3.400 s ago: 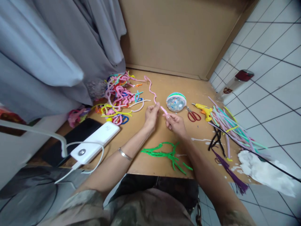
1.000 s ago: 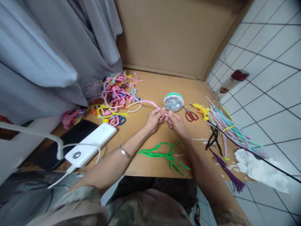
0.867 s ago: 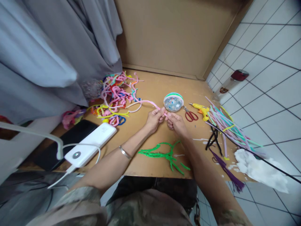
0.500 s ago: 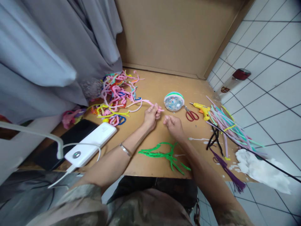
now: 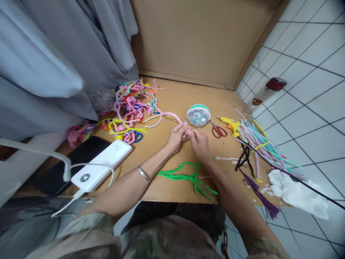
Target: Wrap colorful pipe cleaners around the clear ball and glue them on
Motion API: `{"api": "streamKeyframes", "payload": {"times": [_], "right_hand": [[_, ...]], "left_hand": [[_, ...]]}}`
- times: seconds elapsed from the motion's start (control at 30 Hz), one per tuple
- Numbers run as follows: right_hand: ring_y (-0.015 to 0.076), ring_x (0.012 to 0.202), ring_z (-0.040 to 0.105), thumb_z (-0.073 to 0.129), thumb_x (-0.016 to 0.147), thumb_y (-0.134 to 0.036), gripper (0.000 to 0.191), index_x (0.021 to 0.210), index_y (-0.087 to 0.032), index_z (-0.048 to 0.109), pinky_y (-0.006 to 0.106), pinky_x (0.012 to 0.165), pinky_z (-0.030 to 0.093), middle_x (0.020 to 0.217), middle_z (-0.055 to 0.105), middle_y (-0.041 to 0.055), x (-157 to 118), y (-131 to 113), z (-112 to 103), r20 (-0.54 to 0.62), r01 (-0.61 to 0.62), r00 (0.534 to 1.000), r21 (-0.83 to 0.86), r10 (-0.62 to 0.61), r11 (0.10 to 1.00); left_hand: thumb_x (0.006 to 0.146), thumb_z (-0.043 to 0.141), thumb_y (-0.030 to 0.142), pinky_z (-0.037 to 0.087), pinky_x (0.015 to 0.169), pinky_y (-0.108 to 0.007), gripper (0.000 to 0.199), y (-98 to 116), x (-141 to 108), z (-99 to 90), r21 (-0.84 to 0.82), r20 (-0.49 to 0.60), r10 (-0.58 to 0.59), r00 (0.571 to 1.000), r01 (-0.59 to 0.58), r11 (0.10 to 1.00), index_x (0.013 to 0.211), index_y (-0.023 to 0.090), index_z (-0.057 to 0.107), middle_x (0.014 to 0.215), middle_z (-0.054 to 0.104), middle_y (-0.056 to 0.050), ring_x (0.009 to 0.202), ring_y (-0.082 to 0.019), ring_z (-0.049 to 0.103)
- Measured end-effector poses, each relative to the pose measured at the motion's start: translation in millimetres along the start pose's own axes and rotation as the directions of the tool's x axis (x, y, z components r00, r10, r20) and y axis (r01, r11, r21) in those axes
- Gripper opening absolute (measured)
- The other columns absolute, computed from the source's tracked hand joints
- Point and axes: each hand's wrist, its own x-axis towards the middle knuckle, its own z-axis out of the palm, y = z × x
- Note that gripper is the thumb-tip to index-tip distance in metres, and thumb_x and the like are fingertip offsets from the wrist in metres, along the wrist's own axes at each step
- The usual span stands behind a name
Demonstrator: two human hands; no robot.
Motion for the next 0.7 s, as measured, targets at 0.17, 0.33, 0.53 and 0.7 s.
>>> {"api": "streamKeyframes", "payload": {"times": [0.17, 0.33, 0.53, 0.7], "right_hand": [[0.0199, 0.077, 0.069, 0.039, 0.098, -0.044, 0.040, 0.081, -0.023, 0.068, 0.030, 0.074, 0.050, 0.082, 0.076, 0.0066, -5.3, -1.6, 4.3, -0.026, 0.035, 0.999, -0.065, -0.037, 0.997], [0.0159, 0.063, 0.062, 0.044, 0.094, -0.048, 0.039, 0.076, -0.022, 0.066, 0.026, 0.063, 0.046, 0.065, 0.068, 0.0015, -2.5, 6.2, 10.3, -0.029, -0.009, 0.999, 0.113, 0.013, 0.994], [0.0145, 0.061, 0.058, 0.048, 0.093, -0.045, 0.036, 0.072, -0.021, 0.064, 0.025, 0.063, 0.043, 0.064, 0.065, 0.0017, -2.2, 5.7, 10.8, -0.027, 0.009, 1.000, 0.104, -0.006, 0.995], [0.0173, 0.066, 0.057, 0.043, 0.094, -0.030, 0.030, 0.069, -0.021, 0.059, 0.028, 0.066, 0.037, 0.070, 0.067, 0.0066, -8.8, -1.5, 8.7, 0.002, 0.152, 0.987, -0.302, -0.159, 0.941]], "left_hand": [[0.074, 0.078, 0.054, 0.018, 0.041, -0.017, 0.048, 0.3, -0.3, 4.4, -0.062, -0.068, -0.062, 0.996, 0.058, 0.996, 0.063, 0.013, 0.055, 0.041, 0.037, 0.009, 0.037, -0.002, 0.027], [0.077, 0.076, 0.051, 0.019, 0.040, -0.016, 0.046, 0.7, 2.3, 3.6, -0.089, -0.112, -0.090, 0.990, 0.081, 0.993, 0.064, 0.012, 0.055, 0.044, 0.040, 0.008, 0.038, -0.001, 0.028], [0.083, 0.072, 0.047, 0.021, 0.041, -0.016, 0.042, -5.1, 2.8, 2.1, -0.105, -0.141, -0.124, 0.982, 0.109, 0.988, 0.064, 0.014, 0.053, 0.045, 0.040, 0.008, 0.039, -0.002, 0.030], [0.082, 0.073, 0.045, 0.027, 0.044, -0.017, 0.041, -10.1, 6.2, 3.7, -0.092, -0.229, -0.114, 0.967, 0.096, 0.991, 0.063, 0.014, 0.053, 0.051, 0.047, 0.005, 0.043, -0.004, 0.036]]}}
